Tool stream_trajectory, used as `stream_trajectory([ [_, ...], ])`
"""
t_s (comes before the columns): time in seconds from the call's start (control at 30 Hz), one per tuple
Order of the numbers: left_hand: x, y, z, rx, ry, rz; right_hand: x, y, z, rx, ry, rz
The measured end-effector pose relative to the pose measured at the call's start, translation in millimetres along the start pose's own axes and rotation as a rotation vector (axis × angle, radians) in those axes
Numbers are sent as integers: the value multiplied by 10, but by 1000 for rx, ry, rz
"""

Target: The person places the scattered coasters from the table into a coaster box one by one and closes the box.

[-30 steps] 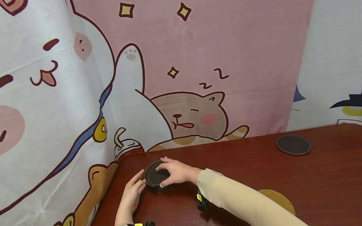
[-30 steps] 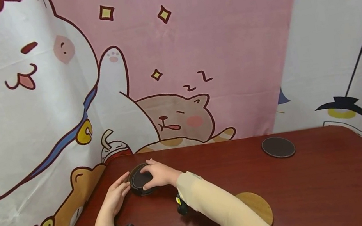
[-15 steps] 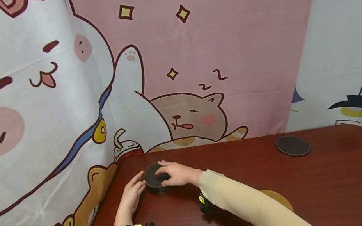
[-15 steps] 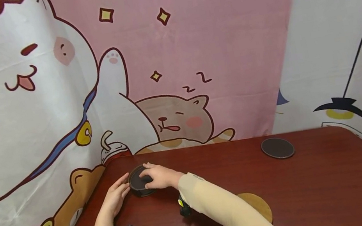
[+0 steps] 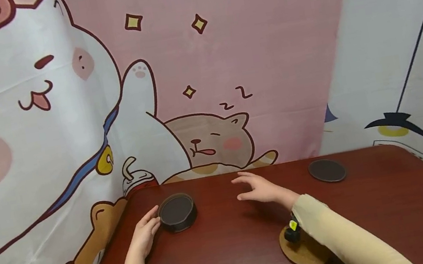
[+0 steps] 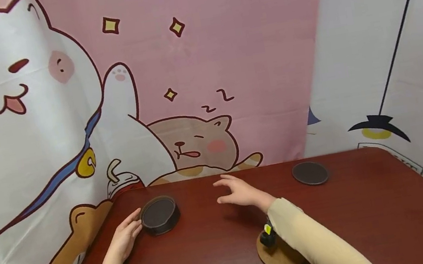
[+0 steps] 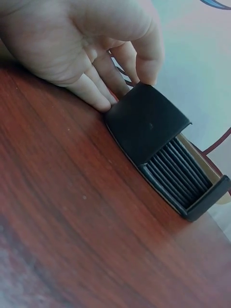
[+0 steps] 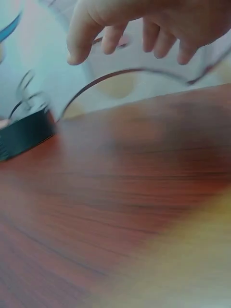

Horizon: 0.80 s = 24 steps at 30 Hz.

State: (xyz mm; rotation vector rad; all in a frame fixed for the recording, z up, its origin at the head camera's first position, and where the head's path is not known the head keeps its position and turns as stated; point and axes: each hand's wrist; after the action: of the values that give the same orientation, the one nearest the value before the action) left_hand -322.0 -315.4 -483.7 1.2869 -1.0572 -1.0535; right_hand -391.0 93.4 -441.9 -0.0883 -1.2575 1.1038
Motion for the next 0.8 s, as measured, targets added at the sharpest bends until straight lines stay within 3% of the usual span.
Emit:
stream_trajectory([
  [0.2,4,19,-34,10,3,10,590,457,-555,-142,145,-2],
  [0.37,-16,25,-47,16,-9,15,956,725,-888,-282,238,-56],
  [0.6,-24,1,-38,26,9,31,1226,977,-1108,-435,338,-81],
  [0.8,-40,13,-48,32,16,54,1301,1178,-1232,-532,411,-68],
])
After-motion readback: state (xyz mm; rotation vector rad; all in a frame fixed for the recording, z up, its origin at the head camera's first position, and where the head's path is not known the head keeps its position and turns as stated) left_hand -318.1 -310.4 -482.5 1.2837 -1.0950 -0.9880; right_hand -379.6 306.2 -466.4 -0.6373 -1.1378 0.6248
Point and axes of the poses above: each hand's wrist, its own z-axis towards the middle knuckle, its own x-axis out of the back of the hand, y = z × x, and after that the axes turned 10 degrees about y, right-handed
